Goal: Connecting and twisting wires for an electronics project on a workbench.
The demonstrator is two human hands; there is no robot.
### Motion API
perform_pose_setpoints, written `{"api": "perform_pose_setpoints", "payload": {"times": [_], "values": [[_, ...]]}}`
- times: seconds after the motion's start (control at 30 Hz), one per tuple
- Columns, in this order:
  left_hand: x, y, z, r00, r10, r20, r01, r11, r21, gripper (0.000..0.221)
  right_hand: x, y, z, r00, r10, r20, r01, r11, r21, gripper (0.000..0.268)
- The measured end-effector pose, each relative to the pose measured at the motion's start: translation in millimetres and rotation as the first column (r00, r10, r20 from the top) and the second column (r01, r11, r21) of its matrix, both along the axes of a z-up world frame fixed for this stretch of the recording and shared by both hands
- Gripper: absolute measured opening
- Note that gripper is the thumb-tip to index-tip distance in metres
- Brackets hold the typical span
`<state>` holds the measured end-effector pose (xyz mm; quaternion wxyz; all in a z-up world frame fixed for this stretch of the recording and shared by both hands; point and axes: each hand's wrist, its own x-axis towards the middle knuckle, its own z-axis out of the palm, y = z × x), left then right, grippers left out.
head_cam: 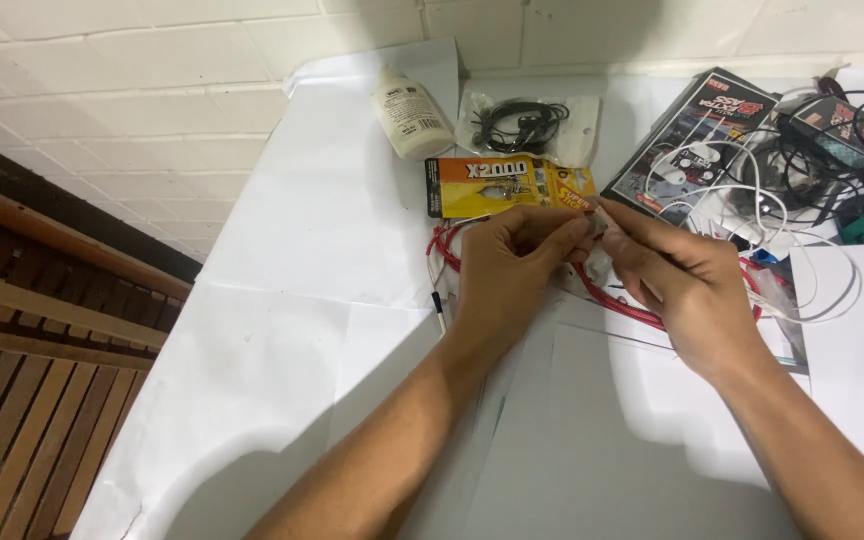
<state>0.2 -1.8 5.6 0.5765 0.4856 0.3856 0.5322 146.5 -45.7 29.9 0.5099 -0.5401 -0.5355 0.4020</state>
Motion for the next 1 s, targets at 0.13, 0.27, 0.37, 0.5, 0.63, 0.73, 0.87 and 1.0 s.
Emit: {"api": "perform_pose_setpoints", "payload": {"times": [0.13,0.27,0.37,0.5,0.63,0.73,0.87,1.0], "values": [[4,1,-4,0.996,-0.025,0.085,0.025,1.0,-0.006,0.023,4,1,-6,0.999,0.037,0.007,-0.038,0.999,0.025,0.041],[3,-2,3,0.998,-0.001,0.066,0.004,0.999,-0.039,0.021,5,0,-6,0.999,0.039,0.006,-0.039,0.999,0.036,0.041],[2,-4,10,0.998,0.029,0.058,-0.025,0.997,-0.07,0.02,5,1,-6,0.999,0.036,0.006,-0.036,0.999,0.039,0.041],[4,0,-2,0.996,0.031,0.087,-0.028,0.999,-0.037,0.019,5,2,-8,0.999,0.04,-0.01,-0.04,0.998,0.043,0.04],[5,-1,-2,0.998,0.032,0.061,-0.03,0.999,-0.043,0.016,4,1,-8,1.0,0.024,0.005,-0.025,0.999,0.033,0.04],[6,-1,-1,0.999,0.034,0.022,-0.033,0.999,-0.042,0.019,4,2,-10,1.0,0.018,0.01,-0.018,0.999,0.041,0.041],[5,-5,4,0.986,0.025,-0.162,-0.026,1.0,-0.003,0.02,4,3,-14,0.999,-0.005,0.052,0.003,0.999,0.039,0.039],[8,-4,0,0.991,0.012,-0.131,-0.01,1.0,0.017,0.018,6,4,-18,0.999,0.02,0.041,-0.023,0.997,0.073,0.039]]}}
